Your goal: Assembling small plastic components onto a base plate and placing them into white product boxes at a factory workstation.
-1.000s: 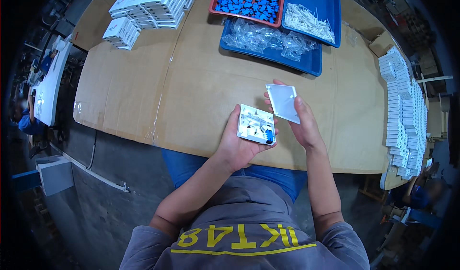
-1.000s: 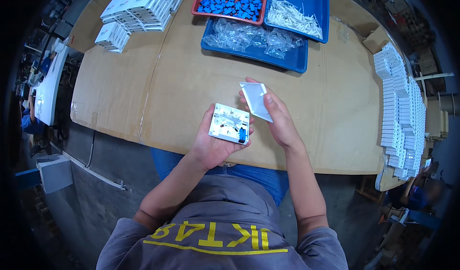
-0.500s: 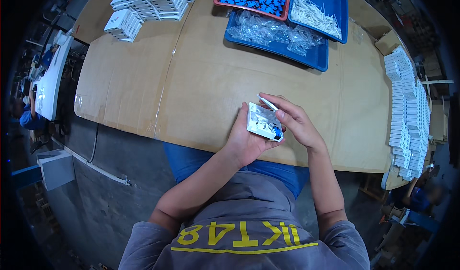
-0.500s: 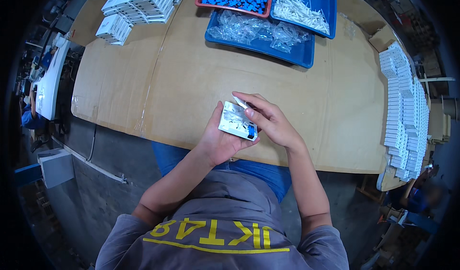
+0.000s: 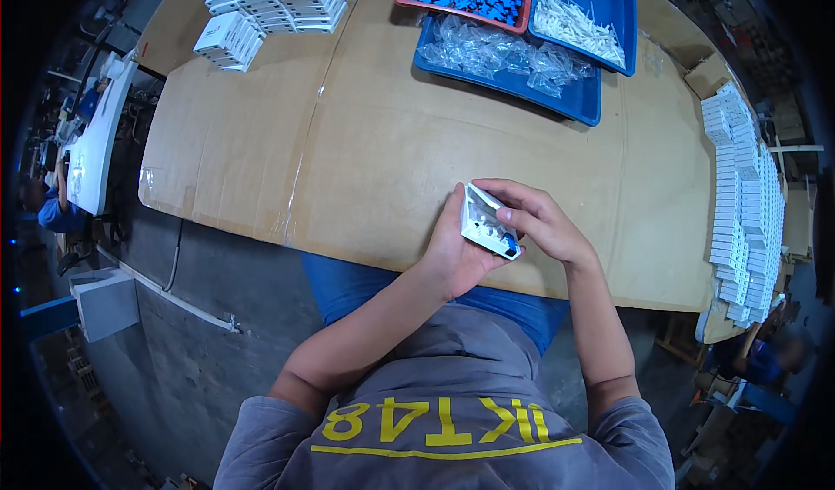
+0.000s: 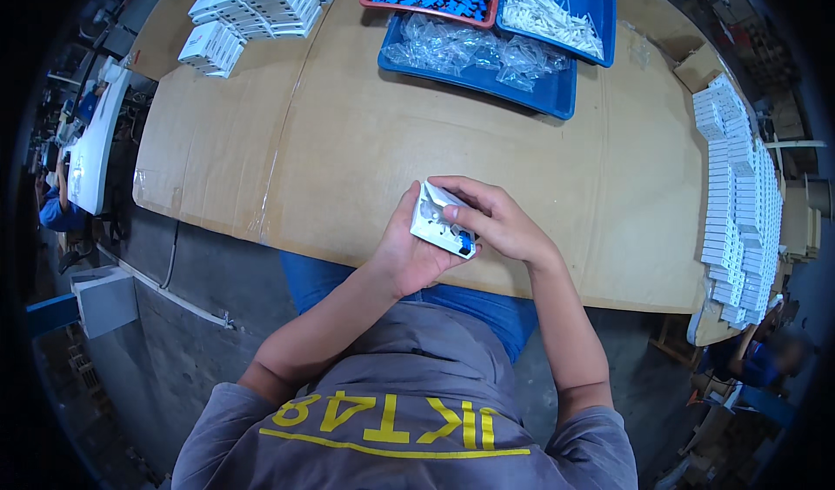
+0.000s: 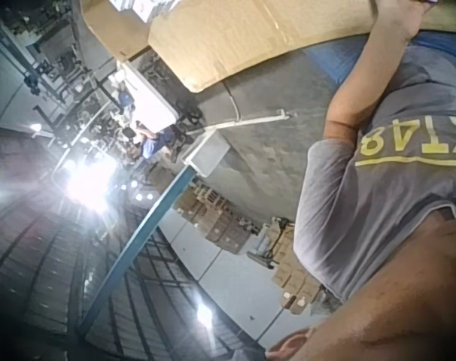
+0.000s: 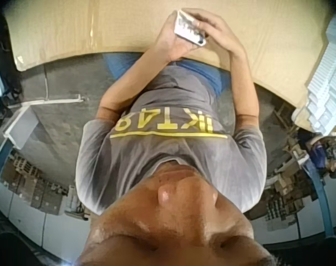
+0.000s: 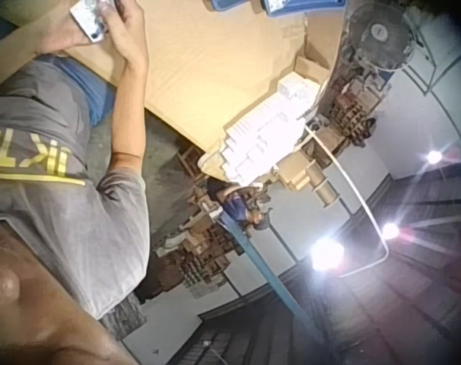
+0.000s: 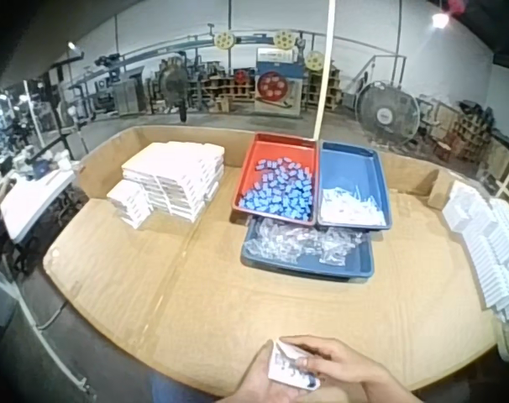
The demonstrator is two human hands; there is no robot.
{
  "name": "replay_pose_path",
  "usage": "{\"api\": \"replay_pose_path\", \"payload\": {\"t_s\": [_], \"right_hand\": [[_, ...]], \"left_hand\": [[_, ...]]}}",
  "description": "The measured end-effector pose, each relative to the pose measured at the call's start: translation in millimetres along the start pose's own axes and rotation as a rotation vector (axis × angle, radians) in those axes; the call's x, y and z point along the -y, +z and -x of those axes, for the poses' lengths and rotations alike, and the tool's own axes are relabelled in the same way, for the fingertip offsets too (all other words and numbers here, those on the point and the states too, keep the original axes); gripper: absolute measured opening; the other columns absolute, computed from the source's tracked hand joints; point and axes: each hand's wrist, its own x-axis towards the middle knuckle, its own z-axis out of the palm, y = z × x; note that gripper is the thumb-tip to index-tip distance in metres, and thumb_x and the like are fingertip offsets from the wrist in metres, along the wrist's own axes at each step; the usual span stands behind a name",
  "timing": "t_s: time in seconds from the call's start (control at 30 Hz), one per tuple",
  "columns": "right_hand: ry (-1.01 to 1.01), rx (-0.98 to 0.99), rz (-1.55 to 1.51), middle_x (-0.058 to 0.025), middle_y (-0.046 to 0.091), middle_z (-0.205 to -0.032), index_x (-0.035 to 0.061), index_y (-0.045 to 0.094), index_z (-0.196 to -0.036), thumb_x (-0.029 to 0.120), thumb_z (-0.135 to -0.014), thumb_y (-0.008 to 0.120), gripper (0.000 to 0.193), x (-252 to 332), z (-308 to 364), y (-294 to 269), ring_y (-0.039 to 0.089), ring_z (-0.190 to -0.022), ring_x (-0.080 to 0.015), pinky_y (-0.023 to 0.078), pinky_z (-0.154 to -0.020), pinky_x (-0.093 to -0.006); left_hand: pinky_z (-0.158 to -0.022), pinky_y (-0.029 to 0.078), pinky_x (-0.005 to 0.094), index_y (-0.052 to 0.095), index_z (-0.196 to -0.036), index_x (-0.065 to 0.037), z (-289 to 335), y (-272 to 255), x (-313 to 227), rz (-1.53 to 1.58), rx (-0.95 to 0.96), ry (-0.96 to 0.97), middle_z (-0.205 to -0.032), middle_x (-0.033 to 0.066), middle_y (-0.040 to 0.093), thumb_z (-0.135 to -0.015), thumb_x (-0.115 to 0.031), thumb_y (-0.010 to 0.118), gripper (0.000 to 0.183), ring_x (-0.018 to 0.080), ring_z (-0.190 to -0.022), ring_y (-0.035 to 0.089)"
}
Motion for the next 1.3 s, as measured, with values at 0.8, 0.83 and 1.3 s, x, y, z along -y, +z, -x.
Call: {"api": "replay_pose_path", "payload": {"t_s": [0.8,0.83,1.3], "right_hand": [[0.12,-0.14,0.039,-0.006,0.078,-0.098,0.008,0.074,-0.131,0.035,-0.107,0.062,0.038,-6.8,-10.0,7.9,0.062,-0.085,-0.0074,0.053,-0.078,-0.0263],[0.134,-0.13,0.034,-0.006,0.078,-0.096,0.0076,0.074,-0.131,0.035,-0.107,0.062,0.038,-6.7,-10.0,7.2,0.062,-0.085,-0.0074,0.053,-0.078,-0.0266],[0.07,-0.118,0.026,-0.0056,0.074,-0.103,0.0044,0.071,-0.133,0.032,-0.108,0.061,0.038,-19.2,-12.7,9.0,0.064,-0.096,-0.0108,0.053,-0.088,-0.0291]], "left_hand": [[-0.104,0.049,0.0546,0.046,-0.147,-0.013,-2.5,-1.5,-5.6,-0.011,-0.112,-0.038,-0.142,0.0128,0.054,-0.113,-0.053,0.016,0.061,0.0301,-0.128,0.056],[-0.103,0.05,0.0545,0.047,-0.146,-0.013,-3.2,-3.3,-5.4,-0.007,-0.109,-0.045,-0.141,0.0127,0.055,-0.113,-0.053,0.016,0.06,0.0303,-0.126,0.057],[-0.102,0.051,0.0554,0.048,-0.145,-0.012,-6.0,-2.4,-8.7,-0.039,-0.148,-0.055,-0.139,0.0132,0.056,-0.113,-0.053,0.019,0.059,0.0313,-0.126,0.059]]}}
